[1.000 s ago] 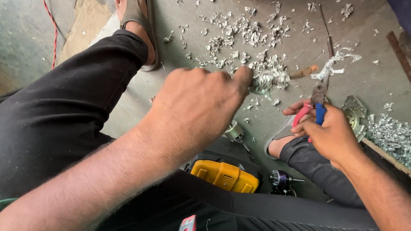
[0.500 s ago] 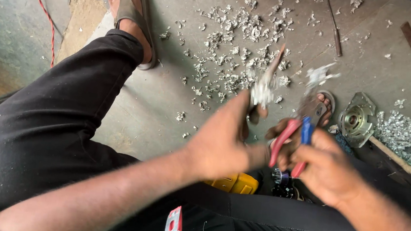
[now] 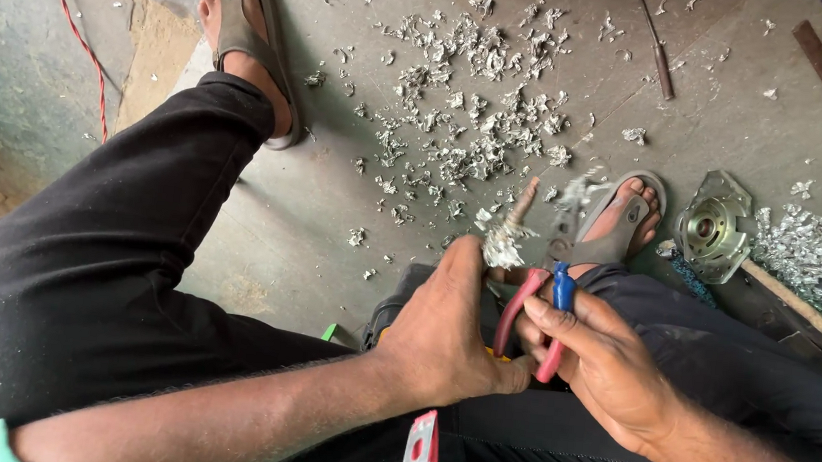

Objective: The person sits on a chair and uses pliers to pull crumpled aluminum foil wrapping off a metal rod, working section by section and letting the stripped foil fall onto the floor with other scrap. They reposition the rod in the pliers repeatedly to strip more of its length.

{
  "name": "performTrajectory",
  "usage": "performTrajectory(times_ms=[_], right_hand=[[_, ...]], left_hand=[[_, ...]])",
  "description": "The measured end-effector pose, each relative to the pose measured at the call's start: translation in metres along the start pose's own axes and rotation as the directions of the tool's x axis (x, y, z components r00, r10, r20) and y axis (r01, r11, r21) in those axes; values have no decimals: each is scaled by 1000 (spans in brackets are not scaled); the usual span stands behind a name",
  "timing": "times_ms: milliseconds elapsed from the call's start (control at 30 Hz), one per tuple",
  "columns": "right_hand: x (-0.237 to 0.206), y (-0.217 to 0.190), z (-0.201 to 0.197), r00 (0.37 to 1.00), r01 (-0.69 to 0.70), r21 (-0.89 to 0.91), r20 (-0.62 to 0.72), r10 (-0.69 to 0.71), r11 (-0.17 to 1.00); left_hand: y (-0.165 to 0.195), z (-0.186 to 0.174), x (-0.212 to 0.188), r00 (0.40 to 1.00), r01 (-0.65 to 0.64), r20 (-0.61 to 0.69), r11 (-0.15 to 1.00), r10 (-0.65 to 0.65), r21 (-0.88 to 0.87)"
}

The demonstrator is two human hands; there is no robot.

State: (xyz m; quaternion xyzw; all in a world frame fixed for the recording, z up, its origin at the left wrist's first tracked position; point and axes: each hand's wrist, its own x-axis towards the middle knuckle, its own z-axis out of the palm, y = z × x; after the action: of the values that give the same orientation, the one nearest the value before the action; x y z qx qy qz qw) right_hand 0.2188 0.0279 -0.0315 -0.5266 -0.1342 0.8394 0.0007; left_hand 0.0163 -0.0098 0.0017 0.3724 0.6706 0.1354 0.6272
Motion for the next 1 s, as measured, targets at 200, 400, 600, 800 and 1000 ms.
performTrajectory(times_ms=[200, 400, 600, 800, 1000], right_hand=[[-5, -9, 3, 996, 1, 20, 94, -3, 1000], [-10, -14, 0, 985, -153, 16, 88, 151, 988], [-10, -5, -5, 969, -202, -104, 125, 214, 974], [-30, -13, -21, 944, 16, -50, 330, 1, 999], [-29, -23, -14, 986, -15, -108, 164, 32, 994]], left_hand=[[8, 1, 0, 999, 36, -8, 999, -36, 13], [22, -7, 2, 999, 47, 25, 997, -48, 60], [36, -10, -2, 999, -33, -29, 997, 35, 63], [46, -48, -10, 769, -610, -294, 790, 568, -69], [25, -45, 4, 995, -22, -92, 999, 25, 33]])
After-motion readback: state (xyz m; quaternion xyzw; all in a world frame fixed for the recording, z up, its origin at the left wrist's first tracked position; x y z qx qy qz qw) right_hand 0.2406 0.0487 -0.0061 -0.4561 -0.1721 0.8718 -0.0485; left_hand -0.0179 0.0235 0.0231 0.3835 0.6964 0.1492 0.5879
